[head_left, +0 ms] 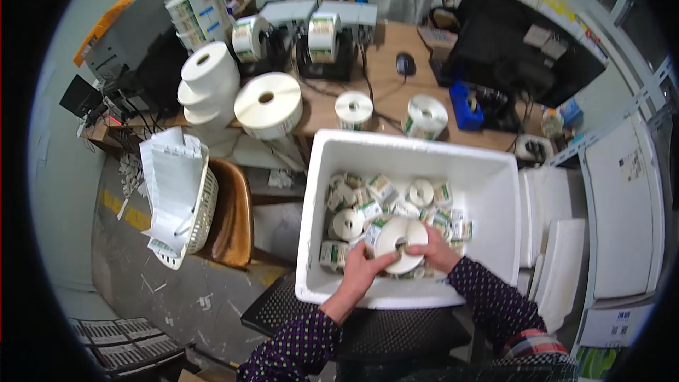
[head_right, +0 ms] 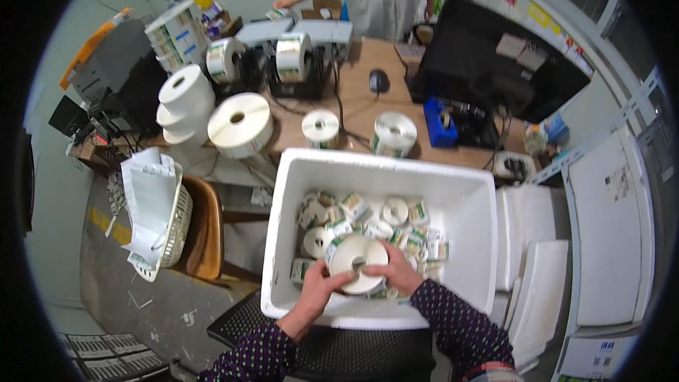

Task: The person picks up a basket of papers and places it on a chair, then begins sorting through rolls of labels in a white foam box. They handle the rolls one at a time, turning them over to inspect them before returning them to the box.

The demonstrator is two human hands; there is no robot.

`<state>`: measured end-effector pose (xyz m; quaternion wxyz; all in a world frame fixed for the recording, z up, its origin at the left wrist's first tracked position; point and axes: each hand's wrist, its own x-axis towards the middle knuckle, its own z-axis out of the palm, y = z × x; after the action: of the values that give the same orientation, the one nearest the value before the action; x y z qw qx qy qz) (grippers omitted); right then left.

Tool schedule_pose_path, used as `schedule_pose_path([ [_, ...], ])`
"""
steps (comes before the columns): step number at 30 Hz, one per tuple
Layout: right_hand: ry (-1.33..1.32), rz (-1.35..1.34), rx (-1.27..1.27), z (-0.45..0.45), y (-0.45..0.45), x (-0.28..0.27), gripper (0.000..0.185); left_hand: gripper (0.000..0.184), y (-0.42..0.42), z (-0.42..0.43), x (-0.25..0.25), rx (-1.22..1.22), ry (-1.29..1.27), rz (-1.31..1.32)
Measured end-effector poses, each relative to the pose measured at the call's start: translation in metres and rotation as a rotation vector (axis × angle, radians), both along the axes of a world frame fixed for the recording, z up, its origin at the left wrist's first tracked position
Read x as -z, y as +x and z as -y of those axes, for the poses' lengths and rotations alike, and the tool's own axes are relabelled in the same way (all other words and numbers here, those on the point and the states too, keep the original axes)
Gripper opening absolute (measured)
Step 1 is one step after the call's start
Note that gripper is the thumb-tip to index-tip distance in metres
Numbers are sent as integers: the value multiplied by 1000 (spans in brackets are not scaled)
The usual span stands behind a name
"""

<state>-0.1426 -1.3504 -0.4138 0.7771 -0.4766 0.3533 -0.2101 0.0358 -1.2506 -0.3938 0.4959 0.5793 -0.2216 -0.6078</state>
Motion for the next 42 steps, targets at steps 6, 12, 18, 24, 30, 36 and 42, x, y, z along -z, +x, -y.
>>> schedule_pose_path([
  [6, 164, 119, 116, -10, 1, 16, 63, 61, 3, 7, -14, 95, 99, 61],
  [12, 176, 227, 243, -36, 5, 25, 66, 84, 5, 6, 5, 126, 41, 426],
  [18, 238, 349, 107, -40, 19, 17, 68, 57, 27, 6, -20, -186, 33, 156],
  [24, 165, 137, 57, -42, 11, 1, 63, 44, 115, -28, -59, -715, -371, -182],
  [30, 237, -106, 202, -50, -34, 26, 40, 48, 263, -85, -103, -988, -400, 134],
  [36, 271, -227, 189, -65, -42, 37, 32, 48, 343, -91, -77, -1058, -236, 127],
  [42, 274, -256, 153, -63, -43, 32, 30, 55, 359, -92, -42, -970, 221, 483],
])
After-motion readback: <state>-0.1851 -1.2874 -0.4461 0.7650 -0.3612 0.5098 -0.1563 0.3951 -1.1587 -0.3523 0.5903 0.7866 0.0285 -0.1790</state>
